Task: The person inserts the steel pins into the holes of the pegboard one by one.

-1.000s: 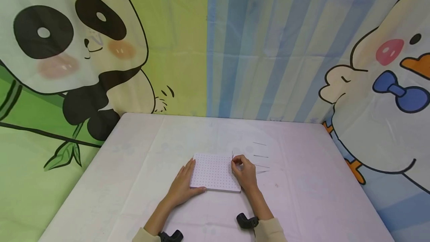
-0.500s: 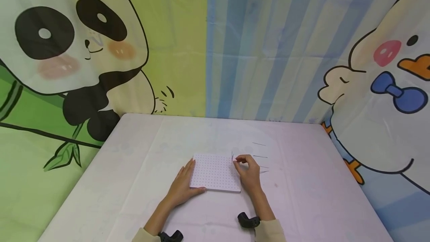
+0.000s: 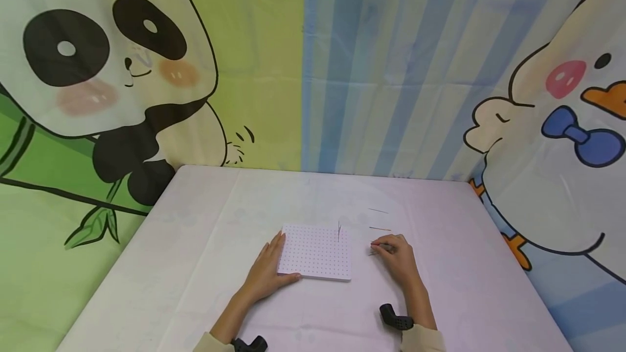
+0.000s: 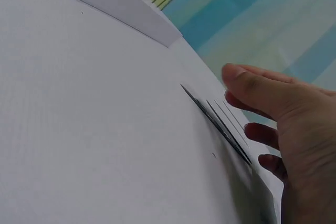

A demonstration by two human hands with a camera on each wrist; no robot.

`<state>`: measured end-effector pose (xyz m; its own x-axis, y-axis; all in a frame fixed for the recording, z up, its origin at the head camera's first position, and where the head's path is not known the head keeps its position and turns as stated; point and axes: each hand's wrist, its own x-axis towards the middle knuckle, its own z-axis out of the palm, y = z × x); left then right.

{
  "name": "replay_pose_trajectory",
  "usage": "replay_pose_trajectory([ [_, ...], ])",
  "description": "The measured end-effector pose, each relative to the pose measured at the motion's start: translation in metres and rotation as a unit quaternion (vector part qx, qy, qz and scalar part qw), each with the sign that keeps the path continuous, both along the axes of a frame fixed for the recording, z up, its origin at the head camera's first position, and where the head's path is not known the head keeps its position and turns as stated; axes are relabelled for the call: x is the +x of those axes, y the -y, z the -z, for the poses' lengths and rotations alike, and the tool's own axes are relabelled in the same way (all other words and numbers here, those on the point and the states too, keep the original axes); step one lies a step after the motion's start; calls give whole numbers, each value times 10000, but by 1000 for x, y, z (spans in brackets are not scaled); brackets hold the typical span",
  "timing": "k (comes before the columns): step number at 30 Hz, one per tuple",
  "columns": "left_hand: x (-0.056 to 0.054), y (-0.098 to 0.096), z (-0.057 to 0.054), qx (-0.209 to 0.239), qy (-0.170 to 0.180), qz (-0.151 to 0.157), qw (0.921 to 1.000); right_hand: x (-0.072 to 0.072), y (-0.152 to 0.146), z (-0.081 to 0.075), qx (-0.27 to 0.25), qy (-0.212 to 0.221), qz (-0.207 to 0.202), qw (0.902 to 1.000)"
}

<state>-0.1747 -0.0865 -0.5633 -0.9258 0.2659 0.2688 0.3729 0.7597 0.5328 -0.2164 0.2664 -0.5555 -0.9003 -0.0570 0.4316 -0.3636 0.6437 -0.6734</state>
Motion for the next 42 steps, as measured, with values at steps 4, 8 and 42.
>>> replay_pose_trajectory([
  [4, 0, 0, 0, 40, -67, -7, 10000, 1, -9, 5, 206, -14, -346, 9992],
  [8, -1, 0, 0, 45, -66, -20, 10000, 1, -11, 8, 377, -77, -499, 9980],
  [42, 1, 0, -3, -7, 126, 13, 9999, 1, 58, -17, -1404, 74, -160, 9899],
])
